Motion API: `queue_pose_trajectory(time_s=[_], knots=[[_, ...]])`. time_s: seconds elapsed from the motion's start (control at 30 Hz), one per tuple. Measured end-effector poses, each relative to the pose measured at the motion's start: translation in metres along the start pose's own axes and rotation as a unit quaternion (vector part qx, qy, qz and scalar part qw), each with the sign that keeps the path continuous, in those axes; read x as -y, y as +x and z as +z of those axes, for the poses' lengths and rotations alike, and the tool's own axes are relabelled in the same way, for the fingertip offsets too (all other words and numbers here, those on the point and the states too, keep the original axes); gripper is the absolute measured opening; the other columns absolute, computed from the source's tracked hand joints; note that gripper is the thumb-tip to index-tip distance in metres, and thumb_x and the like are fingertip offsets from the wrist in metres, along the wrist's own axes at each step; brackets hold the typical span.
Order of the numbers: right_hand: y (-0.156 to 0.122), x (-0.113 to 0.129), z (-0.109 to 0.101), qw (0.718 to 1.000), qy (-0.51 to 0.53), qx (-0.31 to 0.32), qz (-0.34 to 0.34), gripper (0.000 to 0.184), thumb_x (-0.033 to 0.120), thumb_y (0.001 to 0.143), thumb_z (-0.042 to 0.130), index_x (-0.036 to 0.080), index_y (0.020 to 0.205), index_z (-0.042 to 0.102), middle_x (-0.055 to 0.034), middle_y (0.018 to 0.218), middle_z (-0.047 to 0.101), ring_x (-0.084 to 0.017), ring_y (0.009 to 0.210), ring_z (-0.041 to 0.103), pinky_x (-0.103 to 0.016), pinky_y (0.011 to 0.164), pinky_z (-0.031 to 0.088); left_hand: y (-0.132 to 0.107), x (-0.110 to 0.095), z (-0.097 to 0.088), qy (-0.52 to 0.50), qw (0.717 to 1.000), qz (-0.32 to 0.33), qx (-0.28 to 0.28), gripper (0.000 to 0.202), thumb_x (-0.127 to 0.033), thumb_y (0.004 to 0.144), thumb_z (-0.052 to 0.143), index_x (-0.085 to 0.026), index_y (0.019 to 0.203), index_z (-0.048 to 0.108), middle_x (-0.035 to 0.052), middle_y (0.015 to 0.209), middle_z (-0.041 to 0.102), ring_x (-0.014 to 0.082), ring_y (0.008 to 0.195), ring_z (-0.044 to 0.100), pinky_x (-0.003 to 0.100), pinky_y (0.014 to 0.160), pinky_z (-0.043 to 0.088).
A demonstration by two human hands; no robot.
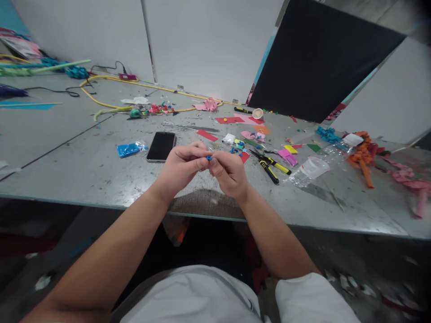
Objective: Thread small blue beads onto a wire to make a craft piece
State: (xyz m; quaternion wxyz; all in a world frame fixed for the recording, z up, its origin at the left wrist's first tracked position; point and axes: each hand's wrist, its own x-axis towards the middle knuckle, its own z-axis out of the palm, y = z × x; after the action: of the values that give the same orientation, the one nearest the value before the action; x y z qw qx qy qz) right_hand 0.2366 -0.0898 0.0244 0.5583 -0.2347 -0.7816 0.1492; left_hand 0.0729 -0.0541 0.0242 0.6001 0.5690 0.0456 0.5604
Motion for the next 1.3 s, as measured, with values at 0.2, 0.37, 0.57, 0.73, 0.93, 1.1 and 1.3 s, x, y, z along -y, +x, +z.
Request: queue_pose_trajectory(time_s=[0.2,0.37,0.57,0.73,0.93,1.1,1.3], knots=[[0.0022,-0.0016,-0.0002,1.0,0.019,0.003,-0.02,0.037,0.038,0.113,0.052,0.021,0.085,0.07,0.0016,0.069,0.063,-0.012,0.061,0.057,-0.029,0.067,0.049,0.0011,0.0009,0.0017,-0.021,1.0,-0.007,0.01,0.014,-0.028,0.076,0.1,-0.027,0.088,0.092,0.0014,0.079,0.064,0.0084,0.063,0.061,0.022,0.058,0.058],[0.0027,-0.0014,-0.0014,0.999,0.037,0.011,-0.027,0.036,0.036,0.112,0.053,0.021,0.083,0.068,0.0034,0.066,0.057,-0.011,0.059,0.053,-0.028,0.063,0.045,0.0008,-0.0003,0.0034,-0.039,0.999,-0.025,0.021,0.014,-0.031,0.078,0.099,-0.027,0.089,0.092,0.0016,0.078,0.064,0.0088,0.061,0.061,0.023,0.056,0.059],[0.0015,-0.0035,-0.0017,0.998,0.056,0.014,0.002,0.038,0.041,0.111,0.056,0.02,0.082,0.069,0.0039,0.065,0.055,-0.01,0.058,0.051,-0.028,0.06,0.043,0.0008,0.0007,0.0028,-0.05,0.998,-0.03,0.03,0.013,-0.032,0.081,0.097,-0.025,0.091,0.091,0.0017,0.081,0.063,0.008,0.061,0.059,0.023,0.057,0.059],[0.0011,-0.0041,-0.0013,0.998,0.05,0.017,0.03,0.046,0.05,0.111,0.053,0.021,0.08,0.069,0.0032,0.063,0.056,-0.011,0.058,0.052,-0.028,0.061,0.046,0.0006,-0.0006,0.0043,-0.046,0.997,-0.045,0.032,0.016,-0.035,0.082,0.096,-0.023,0.092,0.091,0.0012,0.076,0.06,0.0092,0.061,0.056,0.024,0.058,0.059],[0.0016,-0.0016,-0.0032,0.997,0.065,0.027,0.021,0.041,0.045,0.11,0.058,0.021,0.079,0.069,0.0041,0.063,0.055,-0.01,0.056,0.049,-0.027,0.058,0.042,0.0002,-0.002,0.0042,-0.052,0.997,-0.058,0.026,0.016,-0.033,0.08,0.098,-0.023,0.089,0.09,0.0004,0.077,0.062,0.0079,0.061,0.056,0.023,0.061,0.058],[0.0004,-0.0045,-0.0048,0.998,0.048,0.01,0.041,0.042,0.051,0.108,0.06,0.021,0.081,0.07,0.002,0.066,0.062,-0.011,0.06,0.055,-0.028,0.059,0.044,0.0006,0.0012,0.0014,-0.068,0.994,-0.084,0.016,0.02,-0.037,0.08,0.098,-0.021,0.088,0.088,0.0014,0.079,0.065,0.0081,0.063,0.058,0.02,0.058,0.053],[0.0001,-0.0089,-0.0021,0.999,0.015,-0.003,0.048,0.039,0.047,0.108,0.059,0.021,0.081,0.069,0.0021,0.065,0.061,-0.011,0.059,0.054,-0.028,0.059,0.044,0.0005,0.005,-0.0016,-0.064,0.992,-0.105,-0.004,0.026,-0.039,0.077,0.1,-0.019,0.091,0.089,0.003,0.081,0.069,0.0092,0.068,0.061,0.019,0.061,0.054]])
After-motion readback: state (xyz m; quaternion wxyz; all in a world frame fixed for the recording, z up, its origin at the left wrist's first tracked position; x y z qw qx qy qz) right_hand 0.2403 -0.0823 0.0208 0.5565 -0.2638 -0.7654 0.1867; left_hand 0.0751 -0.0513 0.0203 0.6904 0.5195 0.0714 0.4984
